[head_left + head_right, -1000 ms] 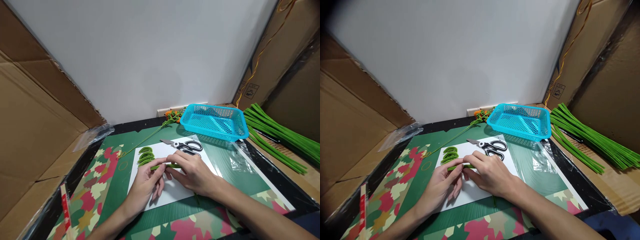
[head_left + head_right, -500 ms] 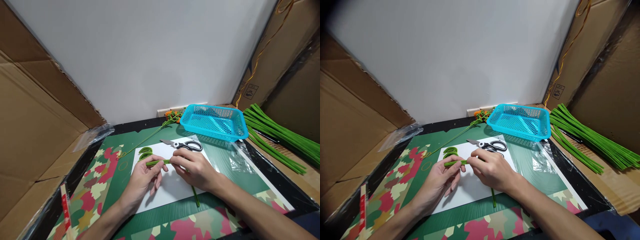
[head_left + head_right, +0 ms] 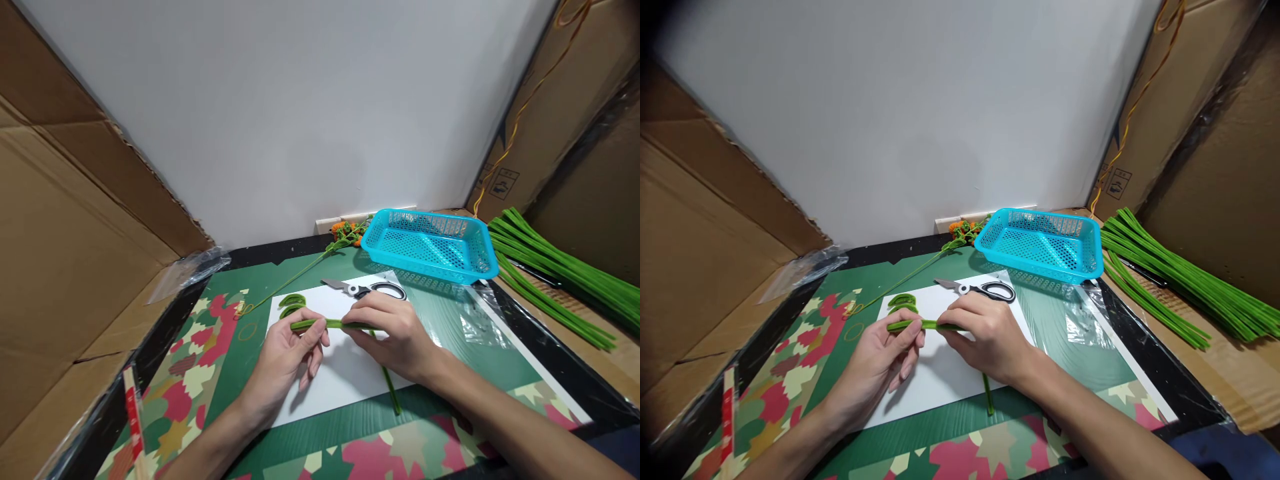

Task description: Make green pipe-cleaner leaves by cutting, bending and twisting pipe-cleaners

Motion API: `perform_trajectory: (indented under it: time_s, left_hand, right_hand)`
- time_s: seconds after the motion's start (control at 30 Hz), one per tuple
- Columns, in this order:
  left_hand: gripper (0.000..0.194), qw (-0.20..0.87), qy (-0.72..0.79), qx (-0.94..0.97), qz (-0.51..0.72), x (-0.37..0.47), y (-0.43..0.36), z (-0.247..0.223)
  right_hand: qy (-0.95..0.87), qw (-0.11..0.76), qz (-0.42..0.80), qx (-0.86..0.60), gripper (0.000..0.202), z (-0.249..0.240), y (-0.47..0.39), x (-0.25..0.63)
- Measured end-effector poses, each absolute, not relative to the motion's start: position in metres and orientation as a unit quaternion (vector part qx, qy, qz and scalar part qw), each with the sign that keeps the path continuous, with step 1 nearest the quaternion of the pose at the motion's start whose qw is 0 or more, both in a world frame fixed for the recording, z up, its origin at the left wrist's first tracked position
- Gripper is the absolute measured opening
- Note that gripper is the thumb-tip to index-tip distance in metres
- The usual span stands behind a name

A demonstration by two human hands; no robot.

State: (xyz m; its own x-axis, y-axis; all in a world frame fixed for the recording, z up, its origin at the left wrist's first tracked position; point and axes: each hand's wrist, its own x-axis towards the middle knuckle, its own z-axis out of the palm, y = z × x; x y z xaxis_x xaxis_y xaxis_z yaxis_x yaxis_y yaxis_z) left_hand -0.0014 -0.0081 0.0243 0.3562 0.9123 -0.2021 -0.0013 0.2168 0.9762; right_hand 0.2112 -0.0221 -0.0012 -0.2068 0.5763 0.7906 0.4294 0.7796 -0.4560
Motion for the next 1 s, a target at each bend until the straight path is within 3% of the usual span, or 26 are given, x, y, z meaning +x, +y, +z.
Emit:
perform_trajectory:
  time_s: [0.1,0.33,0.6,1.0]
  left_hand:
    - [0.038,0.630,0.444,0.528,0.358,-0.002,-0.009,0.024]
    - [0.034,0.574,0.460,0.574,0.360,-0.004,-0.011,0.022]
    - [0.031,0.548,0.462,0.600,0.356,-0.003,-0.015,0.021]
    - [0.034,0.593,0.457,0.577,0.325,-0.005,-0.010,0.033]
  right_hand:
    - [-0.743,0.553,0.140,-0.349,0.005,0.003,-0.023,0.211]
    - [-0.685,0.550,0.255,-0.405,0.015,0.010,-0.028,0.204]
    - [-0.782,0.463,0.162,-0.385,0.027,0.000,-0.035,0.200]
    - [-0.848,0.360,-0.009,-0.389,0.031,-0.002,-0.031,0.212]
